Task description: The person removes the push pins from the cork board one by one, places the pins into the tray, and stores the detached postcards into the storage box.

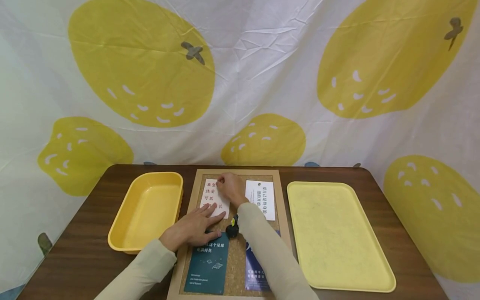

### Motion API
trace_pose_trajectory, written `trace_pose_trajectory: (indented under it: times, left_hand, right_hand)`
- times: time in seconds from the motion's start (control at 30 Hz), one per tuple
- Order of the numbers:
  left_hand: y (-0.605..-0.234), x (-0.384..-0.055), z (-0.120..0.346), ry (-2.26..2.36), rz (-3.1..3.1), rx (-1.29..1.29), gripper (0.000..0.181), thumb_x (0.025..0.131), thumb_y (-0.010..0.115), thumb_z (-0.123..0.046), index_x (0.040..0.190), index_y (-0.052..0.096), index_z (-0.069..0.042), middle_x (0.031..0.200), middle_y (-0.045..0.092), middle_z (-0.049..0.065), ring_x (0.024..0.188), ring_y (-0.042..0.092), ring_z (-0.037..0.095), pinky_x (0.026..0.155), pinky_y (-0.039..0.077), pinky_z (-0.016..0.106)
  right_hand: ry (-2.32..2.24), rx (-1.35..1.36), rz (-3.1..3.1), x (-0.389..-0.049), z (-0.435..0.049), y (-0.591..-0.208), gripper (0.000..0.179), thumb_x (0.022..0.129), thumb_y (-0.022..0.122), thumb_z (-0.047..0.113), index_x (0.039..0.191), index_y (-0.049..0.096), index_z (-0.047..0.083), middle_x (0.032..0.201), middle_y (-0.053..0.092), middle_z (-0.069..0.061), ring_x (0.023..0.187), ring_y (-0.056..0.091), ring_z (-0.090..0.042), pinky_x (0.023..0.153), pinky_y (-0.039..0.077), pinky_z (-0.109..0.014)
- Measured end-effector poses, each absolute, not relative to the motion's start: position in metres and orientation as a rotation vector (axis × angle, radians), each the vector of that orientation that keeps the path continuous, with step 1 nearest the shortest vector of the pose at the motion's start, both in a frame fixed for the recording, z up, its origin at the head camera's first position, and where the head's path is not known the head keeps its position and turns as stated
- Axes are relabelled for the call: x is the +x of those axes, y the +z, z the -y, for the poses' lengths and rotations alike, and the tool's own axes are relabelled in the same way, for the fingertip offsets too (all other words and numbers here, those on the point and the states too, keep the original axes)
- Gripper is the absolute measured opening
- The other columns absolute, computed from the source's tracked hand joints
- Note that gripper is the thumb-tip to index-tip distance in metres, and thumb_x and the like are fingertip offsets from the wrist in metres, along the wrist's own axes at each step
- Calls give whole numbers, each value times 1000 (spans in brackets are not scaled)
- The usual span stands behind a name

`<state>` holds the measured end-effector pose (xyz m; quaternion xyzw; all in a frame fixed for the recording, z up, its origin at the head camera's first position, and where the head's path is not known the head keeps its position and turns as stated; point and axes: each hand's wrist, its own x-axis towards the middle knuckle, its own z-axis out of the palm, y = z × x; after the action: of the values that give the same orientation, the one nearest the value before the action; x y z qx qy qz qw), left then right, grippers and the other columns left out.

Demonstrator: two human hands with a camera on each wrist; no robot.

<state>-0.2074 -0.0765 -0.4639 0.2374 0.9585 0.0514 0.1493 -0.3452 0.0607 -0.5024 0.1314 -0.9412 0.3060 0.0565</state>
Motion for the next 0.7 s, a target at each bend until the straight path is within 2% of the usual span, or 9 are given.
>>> trace_pose_trajectory:
  times: [0.7]
  left_hand:
    - [-462, -208, 77, 180, -2744, 670, 61, 98, 52, -52, 152, 42, -26, 160, 32, 11, 149, 26, 31, 122, 19, 47]
  right_hand:
    - [971, 305, 2879, -344, -58, -500, 9, 89, 69, 20, 87, 73, 12, 82, 70, -1, 75, 61, -17, 71, 51, -33]
